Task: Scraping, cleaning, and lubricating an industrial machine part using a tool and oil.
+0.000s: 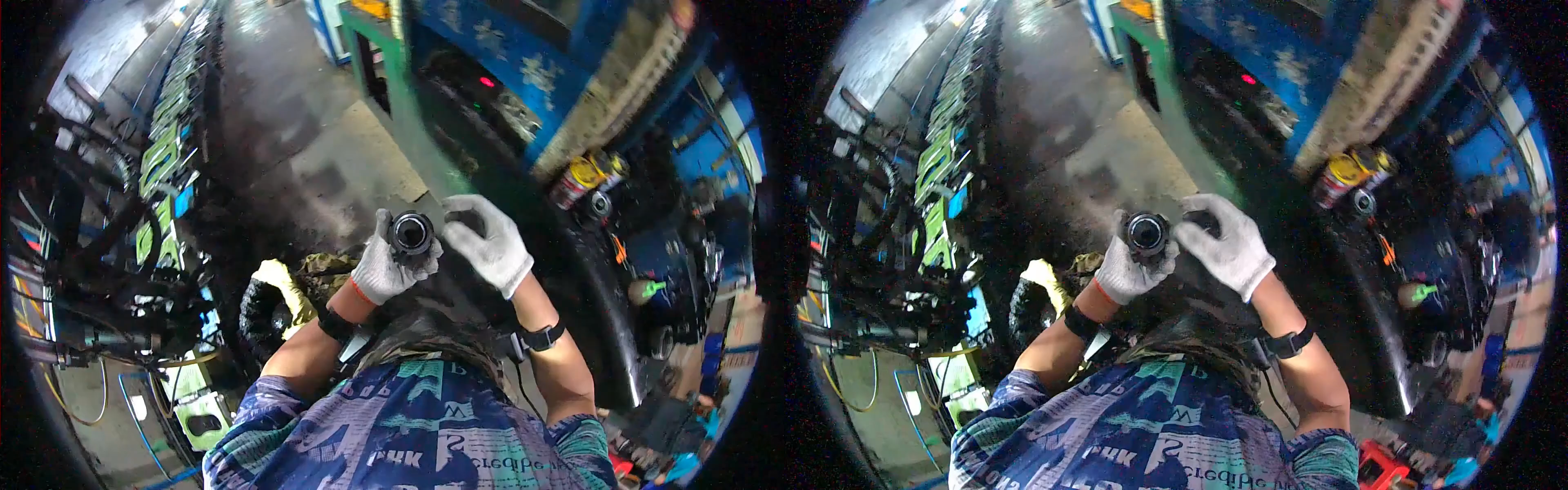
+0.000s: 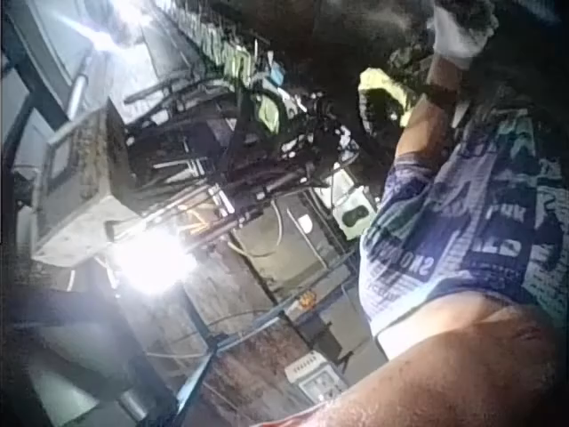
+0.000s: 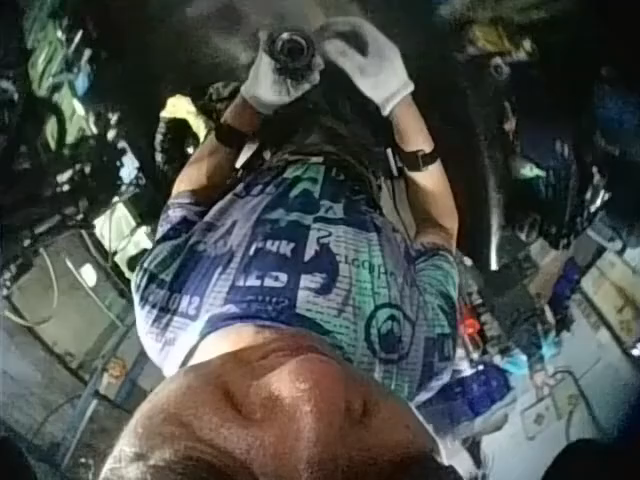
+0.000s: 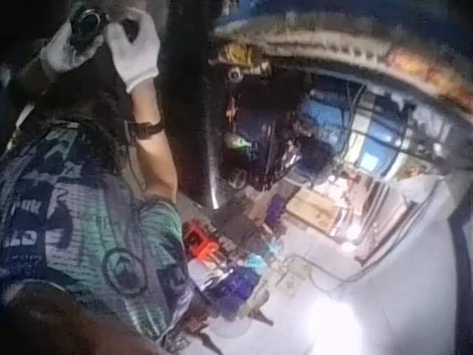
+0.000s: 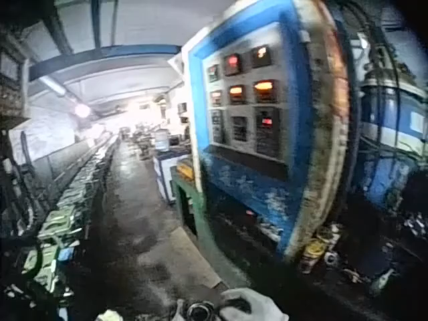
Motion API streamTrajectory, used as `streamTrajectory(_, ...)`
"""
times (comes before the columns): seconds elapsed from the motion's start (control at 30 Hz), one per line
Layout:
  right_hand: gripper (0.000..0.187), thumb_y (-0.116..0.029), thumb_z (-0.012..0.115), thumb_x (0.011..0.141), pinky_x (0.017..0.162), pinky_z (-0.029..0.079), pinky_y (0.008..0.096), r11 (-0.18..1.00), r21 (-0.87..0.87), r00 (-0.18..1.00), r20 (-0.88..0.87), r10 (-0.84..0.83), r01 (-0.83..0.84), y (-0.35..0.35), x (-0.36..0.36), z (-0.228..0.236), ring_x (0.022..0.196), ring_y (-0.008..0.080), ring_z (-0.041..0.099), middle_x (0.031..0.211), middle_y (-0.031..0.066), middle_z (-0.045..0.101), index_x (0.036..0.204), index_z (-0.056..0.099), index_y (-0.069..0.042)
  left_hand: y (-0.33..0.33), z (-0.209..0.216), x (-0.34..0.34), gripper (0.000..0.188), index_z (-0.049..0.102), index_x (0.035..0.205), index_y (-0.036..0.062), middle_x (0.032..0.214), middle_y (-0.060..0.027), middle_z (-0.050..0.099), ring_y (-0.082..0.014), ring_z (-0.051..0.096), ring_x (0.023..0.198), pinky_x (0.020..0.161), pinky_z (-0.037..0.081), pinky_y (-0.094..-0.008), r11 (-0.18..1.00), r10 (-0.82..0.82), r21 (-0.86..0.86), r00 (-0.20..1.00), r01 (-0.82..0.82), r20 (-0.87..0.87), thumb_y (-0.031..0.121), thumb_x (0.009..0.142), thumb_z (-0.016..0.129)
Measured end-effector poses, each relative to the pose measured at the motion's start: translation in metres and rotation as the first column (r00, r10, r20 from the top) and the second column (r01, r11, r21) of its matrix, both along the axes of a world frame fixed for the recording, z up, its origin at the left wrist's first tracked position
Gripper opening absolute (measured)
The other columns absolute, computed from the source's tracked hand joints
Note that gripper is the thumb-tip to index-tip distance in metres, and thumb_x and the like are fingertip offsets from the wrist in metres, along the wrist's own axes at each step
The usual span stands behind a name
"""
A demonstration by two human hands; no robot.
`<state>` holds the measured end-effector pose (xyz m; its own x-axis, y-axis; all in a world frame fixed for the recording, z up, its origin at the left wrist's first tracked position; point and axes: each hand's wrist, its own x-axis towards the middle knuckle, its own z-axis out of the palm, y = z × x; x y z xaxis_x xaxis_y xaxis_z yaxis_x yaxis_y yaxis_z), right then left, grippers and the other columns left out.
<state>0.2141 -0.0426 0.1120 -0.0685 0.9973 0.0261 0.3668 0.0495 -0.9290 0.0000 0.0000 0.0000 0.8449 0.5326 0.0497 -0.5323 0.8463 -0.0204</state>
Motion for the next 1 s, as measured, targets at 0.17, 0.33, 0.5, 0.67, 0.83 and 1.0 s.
streamTrajectory(0.17, 0.068, -0.030, 0.090, 0.070, 0.093, 0.056, 0.0423, 0.910, 0.405, 0.951, 0.234, -0.200, 0.092, -0.063, 0.040, -0.008, 0.109, 0.0355, 0.066, 0.118, 0.0149, 0.065, 0.129, 0.062, -0.011, -0.015, 0.029, 0.071, 0.079, 0.055, 0.137, 0.0122, 0.121, -0.0111, 0.071, -0.0257, 0.070, 0.106, 0.096, 0.057, -0.0453, 0.944, 0.057, 0.308, 0.864, 0.117, -0.500, 0.076, 0.101, 0.025)
streamTrajectory(0.33, 0.072, -0.031, 0.092, 0.067, 0.091, 0.056, 0.0436, 0.862, 0.439, 0.923, 0.160, -0.351, 0.252, -0.119, 0.119, -0.015, 0.106, 0.0364, 0.066, 0.117, 0.0145, 0.064, 0.129, 0.061, -0.013, -0.041, 0.035, 0.171, 0.077, 0.054, 0.139, 0.0079, 0.134, -0.0102, 0.065, -0.0229, 0.063, 0.124, 0.110, 0.050, -0.0421, 0.839, -0.078, 0.469, 0.914, 0.276, -0.398, 0.069, 0.105, 0.023)
streamTrajectory(0.5, 0.073, -0.033, 0.092, 0.068, 0.094, 0.055, 0.0460, 0.798, 0.466, 0.873, 0.102, -0.476, 0.381, -0.164, 0.166, -0.023, 0.111, 0.0381, 0.064, 0.120, 0.0160, 0.064, 0.130, 0.059, -0.012, -0.075, 0.053, 0.232, 0.061, 0.055, 0.141, 0.0083, 0.134, -0.0104, 0.065, -0.0223, 0.062, 0.123, 0.110, 0.050, -0.0407, 0.827, 0.073, 0.466, 0.762, 0.314, -0.643, 0.055, 0.111, 0.031)
streamTrajectory(0.67, 0.078, -0.031, 0.085, 0.077, 0.104, 0.051, 0.0413, 0.819, 0.275, 0.861, -0.079, -0.503, 0.504, -0.188, 0.206, -0.053, 0.119, 0.0330, 0.064, 0.130, 0.0174, 0.064, 0.143, 0.052, -0.004, -0.094, 0.093, 0.269, 0.039, 0.054, 0.138, 0.0046, 0.130, -0.0074, 0.062, -0.0160, 0.065, 0.110, 0.093, 0.056, -0.0330, 0.380, 0.350, 0.811, 0.742, 0.446, -0.572, 0.032, 0.110, 0.048)
streamTrajectory(0.83, 0.064, -0.028, 0.065, 0.103, 0.099, 0.053, 0.0378, 0.910, 0.102, 0.545, -0.825, -0.148, 0.402, -0.191, 0.218, -0.073, 0.113, 0.0206, 0.065, 0.132, 0.0131, 0.063, 0.154, 0.038, -0.001, -0.090, 0.106, 0.287, 0.045, 0.056, 0.136, 0.0008, 0.116, -0.0085, 0.068, -0.0158, 0.069, 0.092, 0.081, 0.057, -0.0287, -0.028, 0.591, 0.851, 0.695, 0.524, -0.409, 0.018, 0.097, 0.071)
streamTrajectory(1.0, 0.059, -0.023, 0.066, 0.102, 0.101, 0.054, 0.0412, 0.956, 0.124, 0.443, -0.896, -0.007, 0.267, -0.182, 0.225, -0.069, 0.117, 0.0273, 0.066, 0.137, 0.0145, 0.063, 0.151, 0.043, 0.000, -0.089, 0.121, 0.300, 0.035, 0.074, 0.116, 0.0036, 0.108, -0.0137, 0.076, -0.0193, 0.075, 0.085, 0.078, 0.059, -0.0310, -0.422, 0.738, 0.771, 0.674, 0.478, -0.014, 0.019, 0.085, 0.082)
